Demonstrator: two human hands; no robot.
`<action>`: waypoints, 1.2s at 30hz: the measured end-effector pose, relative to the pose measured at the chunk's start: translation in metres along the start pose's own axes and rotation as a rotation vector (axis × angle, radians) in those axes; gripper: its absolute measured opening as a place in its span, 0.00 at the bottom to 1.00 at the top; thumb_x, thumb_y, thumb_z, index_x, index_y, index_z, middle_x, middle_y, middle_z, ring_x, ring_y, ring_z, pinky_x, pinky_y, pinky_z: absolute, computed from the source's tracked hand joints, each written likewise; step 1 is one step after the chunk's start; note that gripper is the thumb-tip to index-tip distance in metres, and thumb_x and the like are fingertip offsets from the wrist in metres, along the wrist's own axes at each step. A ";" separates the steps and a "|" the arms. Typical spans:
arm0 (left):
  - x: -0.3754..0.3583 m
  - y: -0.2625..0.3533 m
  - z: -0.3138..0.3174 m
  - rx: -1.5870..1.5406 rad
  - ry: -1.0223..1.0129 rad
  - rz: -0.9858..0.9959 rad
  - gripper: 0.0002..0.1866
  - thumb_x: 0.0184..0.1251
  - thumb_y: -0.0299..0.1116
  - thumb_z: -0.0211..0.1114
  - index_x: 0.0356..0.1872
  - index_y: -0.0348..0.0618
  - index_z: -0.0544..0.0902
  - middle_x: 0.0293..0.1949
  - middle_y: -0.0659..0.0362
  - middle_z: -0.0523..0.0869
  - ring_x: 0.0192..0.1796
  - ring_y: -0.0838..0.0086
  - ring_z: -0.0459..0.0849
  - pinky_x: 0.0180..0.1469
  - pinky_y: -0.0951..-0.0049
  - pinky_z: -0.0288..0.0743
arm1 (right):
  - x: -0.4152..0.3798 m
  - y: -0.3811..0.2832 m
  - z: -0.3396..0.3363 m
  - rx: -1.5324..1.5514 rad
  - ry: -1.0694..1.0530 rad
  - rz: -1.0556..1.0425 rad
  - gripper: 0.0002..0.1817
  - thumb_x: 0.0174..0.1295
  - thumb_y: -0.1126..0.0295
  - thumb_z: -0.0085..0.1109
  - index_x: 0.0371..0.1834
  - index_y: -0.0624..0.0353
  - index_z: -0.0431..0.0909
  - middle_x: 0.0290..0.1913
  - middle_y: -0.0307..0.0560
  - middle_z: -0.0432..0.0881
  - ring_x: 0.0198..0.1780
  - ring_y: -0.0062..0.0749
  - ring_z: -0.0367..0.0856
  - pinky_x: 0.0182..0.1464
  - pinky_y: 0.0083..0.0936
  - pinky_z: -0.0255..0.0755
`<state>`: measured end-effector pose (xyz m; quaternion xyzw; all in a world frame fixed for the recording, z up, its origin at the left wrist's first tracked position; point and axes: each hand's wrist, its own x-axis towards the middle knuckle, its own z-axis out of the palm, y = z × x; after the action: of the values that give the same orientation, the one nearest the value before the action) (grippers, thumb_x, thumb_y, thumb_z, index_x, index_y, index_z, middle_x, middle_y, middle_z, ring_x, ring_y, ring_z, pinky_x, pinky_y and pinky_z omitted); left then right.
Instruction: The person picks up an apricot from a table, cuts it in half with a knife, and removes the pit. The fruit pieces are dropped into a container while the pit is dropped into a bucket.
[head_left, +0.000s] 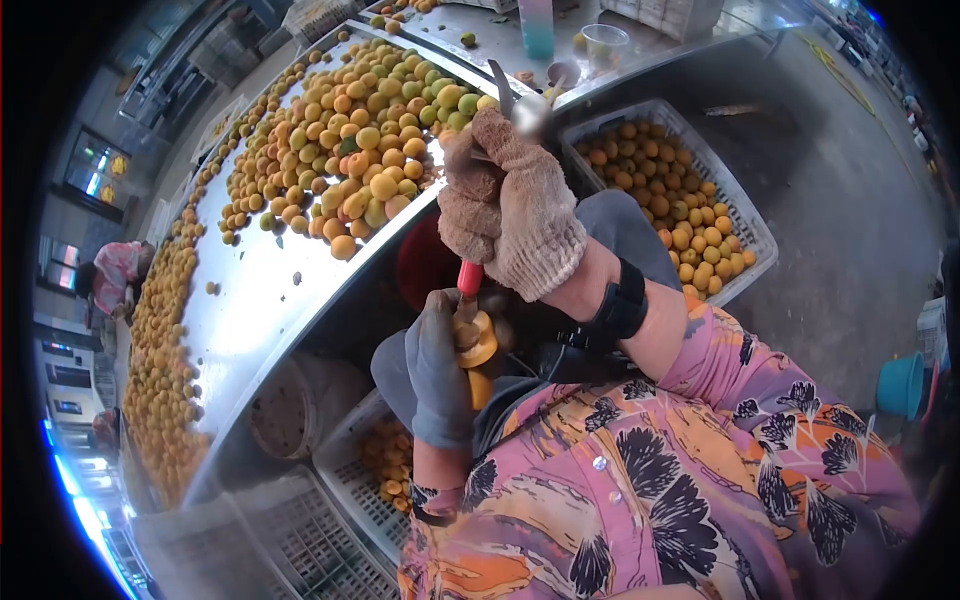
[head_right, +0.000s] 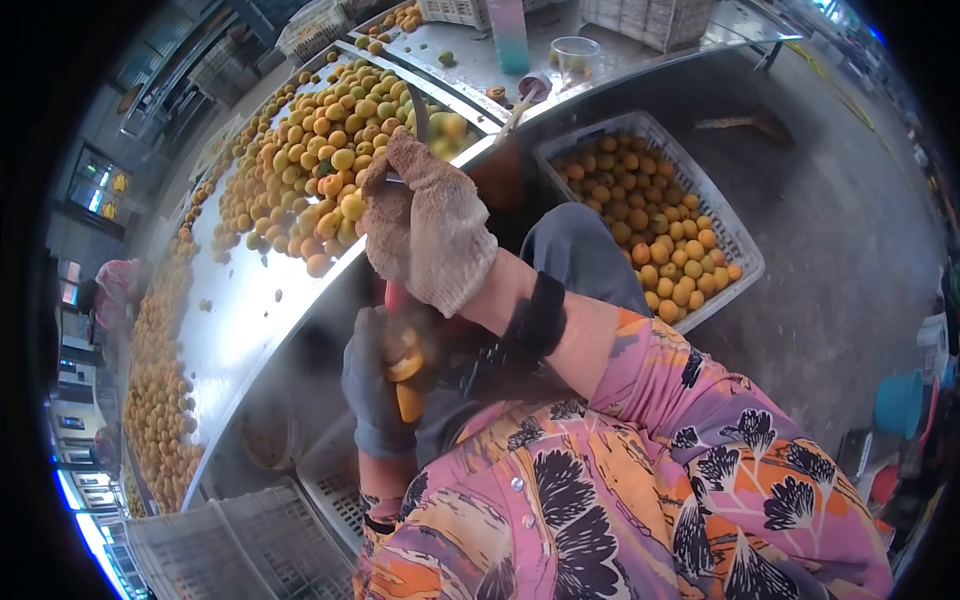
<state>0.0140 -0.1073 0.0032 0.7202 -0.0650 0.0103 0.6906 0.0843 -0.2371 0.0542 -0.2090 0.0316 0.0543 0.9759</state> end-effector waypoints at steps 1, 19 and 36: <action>0.000 -0.001 0.000 0.051 -0.015 0.075 0.24 0.81 0.41 0.38 0.39 0.34 0.79 0.29 0.59 0.84 0.28 0.80 0.79 0.35 0.79 0.73 | 0.001 0.001 0.000 0.010 0.056 0.006 0.19 0.70 0.50 0.50 0.26 0.51 0.75 0.16 0.30 0.58 0.12 0.20 0.56 0.13 0.20 0.52; 0.024 -0.012 -0.024 -0.541 0.080 -0.293 0.28 0.78 0.52 0.42 0.44 0.34 0.79 0.28 0.54 0.82 0.18 0.79 0.71 0.20 0.80 0.65 | 0.012 -0.012 -0.005 -0.006 0.130 -0.069 0.18 0.70 0.52 0.50 0.27 0.53 0.73 0.15 0.30 0.61 0.10 0.19 0.54 0.11 0.21 0.47; 0.027 -0.023 -0.054 -0.145 0.181 -0.009 0.24 0.77 0.49 0.45 0.40 0.37 0.80 0.35 0.56 0.84 0.34 0.73 0.82 0.37 0.75 0.76 | -0.014 0.067 -0.022 -1.203 -0.341 0.076 0.08 0.62 0.70 0.61 0.39 0.62 0.79 0.33 0.48 0.82 0.41 0.28 0.83 0.45 0.26 0.76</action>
<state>0.0472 -0.0545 -0.0142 0.6646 0.0003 0.0675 0.7441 0.0614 -0.1870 0.0081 -0.7089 -0.1534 0.1298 0.6761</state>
